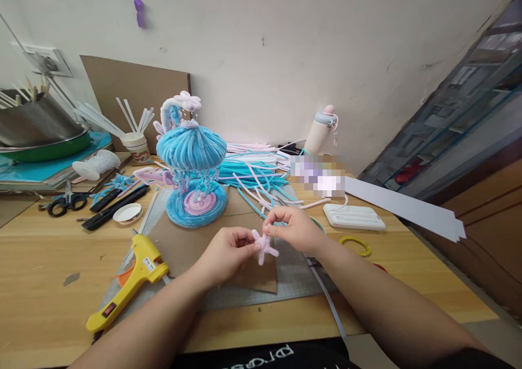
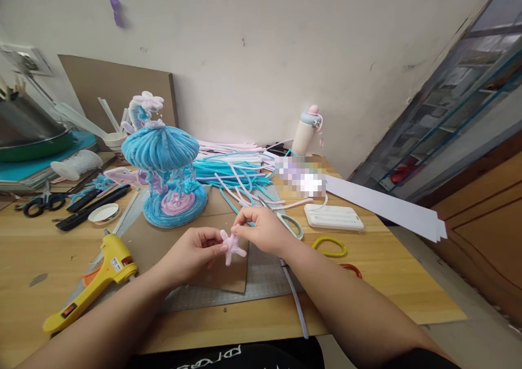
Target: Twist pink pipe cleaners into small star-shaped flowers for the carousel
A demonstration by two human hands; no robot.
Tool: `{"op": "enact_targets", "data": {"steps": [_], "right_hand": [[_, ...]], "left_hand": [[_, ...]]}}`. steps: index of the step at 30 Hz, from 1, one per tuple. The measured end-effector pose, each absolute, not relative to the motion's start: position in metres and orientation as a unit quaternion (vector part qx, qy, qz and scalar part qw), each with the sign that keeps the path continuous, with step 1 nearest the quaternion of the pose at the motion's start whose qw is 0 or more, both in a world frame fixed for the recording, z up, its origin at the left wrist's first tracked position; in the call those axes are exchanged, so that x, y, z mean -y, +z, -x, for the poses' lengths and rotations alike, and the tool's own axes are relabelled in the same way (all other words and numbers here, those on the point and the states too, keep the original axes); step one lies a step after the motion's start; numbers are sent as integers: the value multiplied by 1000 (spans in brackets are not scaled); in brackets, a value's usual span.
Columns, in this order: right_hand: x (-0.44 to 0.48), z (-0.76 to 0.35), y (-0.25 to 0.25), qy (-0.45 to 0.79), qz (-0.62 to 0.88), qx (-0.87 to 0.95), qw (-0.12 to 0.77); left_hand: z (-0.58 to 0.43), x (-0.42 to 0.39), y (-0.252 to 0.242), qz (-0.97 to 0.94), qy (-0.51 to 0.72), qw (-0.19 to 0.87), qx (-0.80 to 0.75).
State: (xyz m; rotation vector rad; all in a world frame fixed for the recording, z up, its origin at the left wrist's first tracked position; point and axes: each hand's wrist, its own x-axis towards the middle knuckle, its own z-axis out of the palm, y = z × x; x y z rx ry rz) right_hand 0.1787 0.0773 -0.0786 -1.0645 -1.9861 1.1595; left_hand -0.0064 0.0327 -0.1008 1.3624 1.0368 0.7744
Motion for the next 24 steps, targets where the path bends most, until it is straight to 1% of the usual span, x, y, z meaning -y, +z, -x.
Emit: {"op": "enact_targets", "data": {"steps": [4, 6, 9, 12, 14, 16, 19, 21, 23, 24], "right_hand": [[-84, -181, -80, 619, 374, 651, 232], [-87, -182, -83, 684, 365, 594, 214], [-89, -183, -88, 739, 349, 536, 213], [-88, -182, -91, 754, 323, 522, 234], [-84, -179, -92, 727, 306, 555, 264], [-78, -174, -90, 667, 298, 613, 300], [-69, -167, -88, 517, 322, 712, 349], [-64, -164, -88, 413, 343, 760, 367], [-61, -161, -91, 352, 355, 781, 373], [-61, -160, -93, 341, 358, 783, 377]], "left_hand": [[7, -32, -102, -616, 319, 576, -432], [7, -32, -102, -612, 323, 586, -421], [8, -32, -99, -569, 350, 637, -385], [7, -33, -97, -501, 398, 690, -339], [7, -32, -96, -455, 431, 706, -330], [6, -32, -96, -412, 458, 714, -333], [6, -33, -98, -353, 482, 732, -327], [5, -35, -100, -323, 484, 748, -318], [5, -36, -101, -303, 481, 760, -315], [5, -36, -100, -297, 481, 763, -314]]}}
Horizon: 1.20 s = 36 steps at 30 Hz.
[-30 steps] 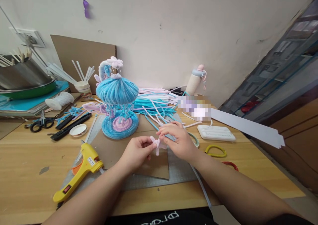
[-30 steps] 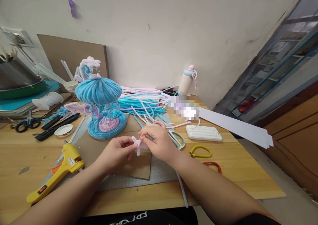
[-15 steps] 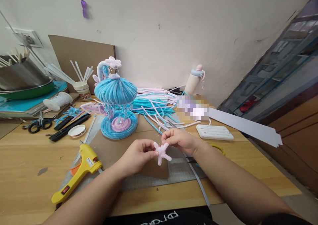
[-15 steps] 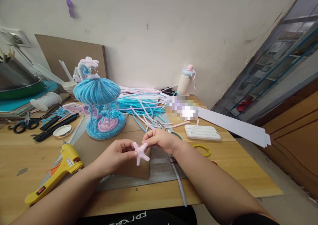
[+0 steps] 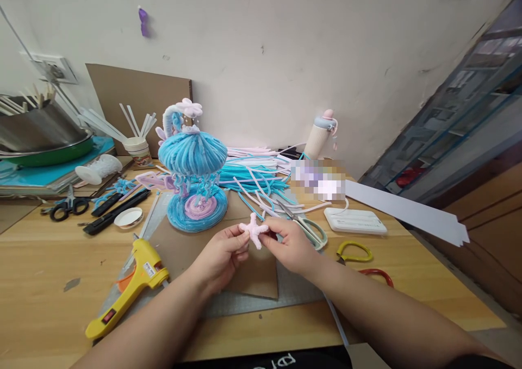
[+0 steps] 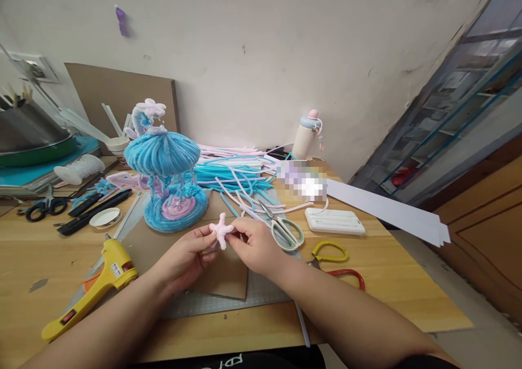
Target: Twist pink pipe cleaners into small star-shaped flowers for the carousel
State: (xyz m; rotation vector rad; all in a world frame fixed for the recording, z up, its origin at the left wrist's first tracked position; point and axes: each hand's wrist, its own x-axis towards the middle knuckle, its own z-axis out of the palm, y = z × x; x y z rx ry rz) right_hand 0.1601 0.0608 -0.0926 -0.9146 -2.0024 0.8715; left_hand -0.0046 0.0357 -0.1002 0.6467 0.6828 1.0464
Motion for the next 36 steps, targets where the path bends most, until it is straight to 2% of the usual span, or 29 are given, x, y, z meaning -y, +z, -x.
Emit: {"op": "enact_targets", "data": {"steps": [3, 13, 20, 26, 33, 36], "right_hand": [[-60, -158, -99, 370, 362, 760, 394], [-60, -155, -100, 593, 342, 604, 408], [-57, -148, -102, 633, 334, 542, 440], [-57, -145, -100, 640, 371, 478, 473], [-62, -146, -107, 592, 360, 539, 479], [-64, -146, -108, 610, 361, 522, 475]], "left_hand": [[3, -35, -96, -305, 490, 749, -327], [6, -34, -90, -374, 495, 697, -359], [1, -35, -94, -387, 524, 659, -377], [-4, -34, -100, -410, 570, 574, -422], [-1, -35, -100, -298, 526, 701, -378], [1, -36, -101, -267, 493, 743, -365]]}}
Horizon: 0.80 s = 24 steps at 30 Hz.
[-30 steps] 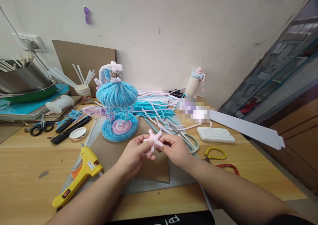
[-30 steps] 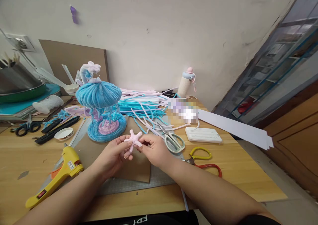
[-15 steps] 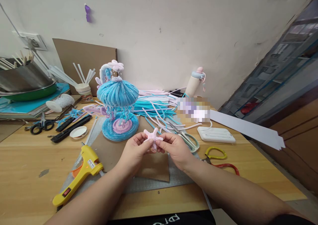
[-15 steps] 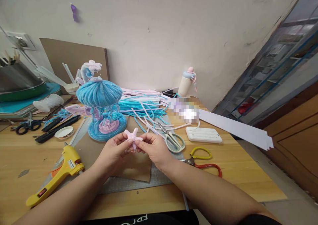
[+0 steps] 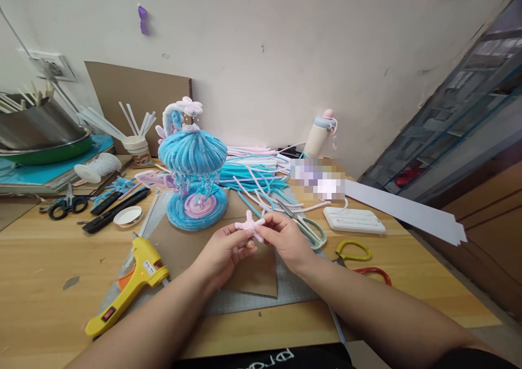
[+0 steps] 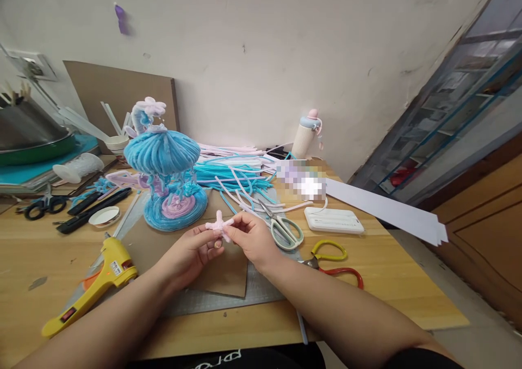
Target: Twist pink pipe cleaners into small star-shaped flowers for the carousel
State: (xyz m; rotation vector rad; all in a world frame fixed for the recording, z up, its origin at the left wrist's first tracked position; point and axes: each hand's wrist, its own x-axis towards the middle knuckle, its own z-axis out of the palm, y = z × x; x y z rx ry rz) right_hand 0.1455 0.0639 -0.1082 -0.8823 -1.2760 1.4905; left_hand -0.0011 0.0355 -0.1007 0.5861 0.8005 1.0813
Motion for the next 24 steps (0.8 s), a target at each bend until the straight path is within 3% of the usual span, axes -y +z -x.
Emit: {"op": "enact_targets", "data": {"steps": [12, 20, 24], "right_hand": [[-65, -145, -107, 736, 351, 392, 425], [-61, -142, -112, 699, 356, 416, 460], [-57, -141, -113, 599, 401, 484, 496]], "left_hand": [[5, -36, -97, -315, 456, 747, -367], [0, -37, -104, -384, 491, 678, -389], [-2, -37, -104, -414, 489, 631, -437]]}}
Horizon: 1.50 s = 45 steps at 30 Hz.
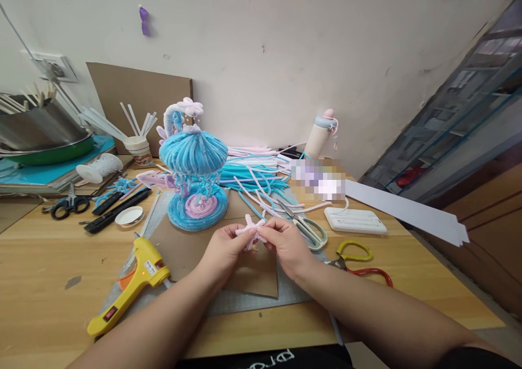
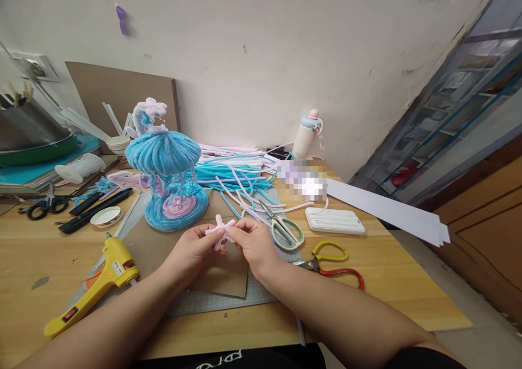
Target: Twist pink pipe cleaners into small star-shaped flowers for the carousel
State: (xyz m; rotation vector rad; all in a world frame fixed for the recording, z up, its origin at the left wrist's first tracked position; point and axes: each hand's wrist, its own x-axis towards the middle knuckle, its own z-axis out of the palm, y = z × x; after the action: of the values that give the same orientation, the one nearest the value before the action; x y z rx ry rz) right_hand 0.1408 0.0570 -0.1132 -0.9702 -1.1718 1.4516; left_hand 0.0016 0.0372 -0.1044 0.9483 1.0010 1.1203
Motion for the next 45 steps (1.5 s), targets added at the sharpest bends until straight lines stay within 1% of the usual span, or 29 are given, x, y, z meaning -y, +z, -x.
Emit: {"op": "enact_targets", "data": {"steps": [4, 8, 12, 18, 24, 26, 27, 29, 31, 33, 35, 38, 45], "right_hand": [[-54, -141, -110, 489, 443, 558, 503], [-53, -143, -109, 448, 435, 602, 498], [-53, -145, -110, 383, 413, 666, 489], [-46, -148, -105, 186, 411, 777, 439], [-38, -151, -97, 115, 363, 846, 373], [-40, -152, -93, 151, 345, 844, 382], [-41, -153, -91, 196, 336, 831, 397], [-47, -154, -88, 330, 320, 776, 432], [-53, -156, -88, 487, 309, 684, 446], [-58, -157, -90, 617, 295, 575, 449], [-61, -158, -93, 690, 279, 487, 457], [-62, -158, -97, 714, 264, 466, 452], [-63, -156, -103, 682, 250, 529, 438]], "left_hand": [[-2, -36, -104, -478, 487, 522, -511], [-1, -32, -104, -504, 496, 460, -537], [-2, -29, -103, -507, 508, 440, -540], [-4, -28, -100, -518, 495, 411, -563], [-1, -29, -98, -538, 494, 387, -563], [2, -31, -98, -517, 507, 422, -546], [3, -33, -98, -499, 513, 456, -528], [5, -37, -97, -453, 521, 551, -469], [6, -39, -96, -411, 507, 640, -405], [6, -40, -94, -383, 489, 695, -363], [6, -38, -93, -362, 482, 722, -341], [6, -36, -92, -340, 469, 749, -322], [6, -34, -93, -291, 431, 800, -300]]}}
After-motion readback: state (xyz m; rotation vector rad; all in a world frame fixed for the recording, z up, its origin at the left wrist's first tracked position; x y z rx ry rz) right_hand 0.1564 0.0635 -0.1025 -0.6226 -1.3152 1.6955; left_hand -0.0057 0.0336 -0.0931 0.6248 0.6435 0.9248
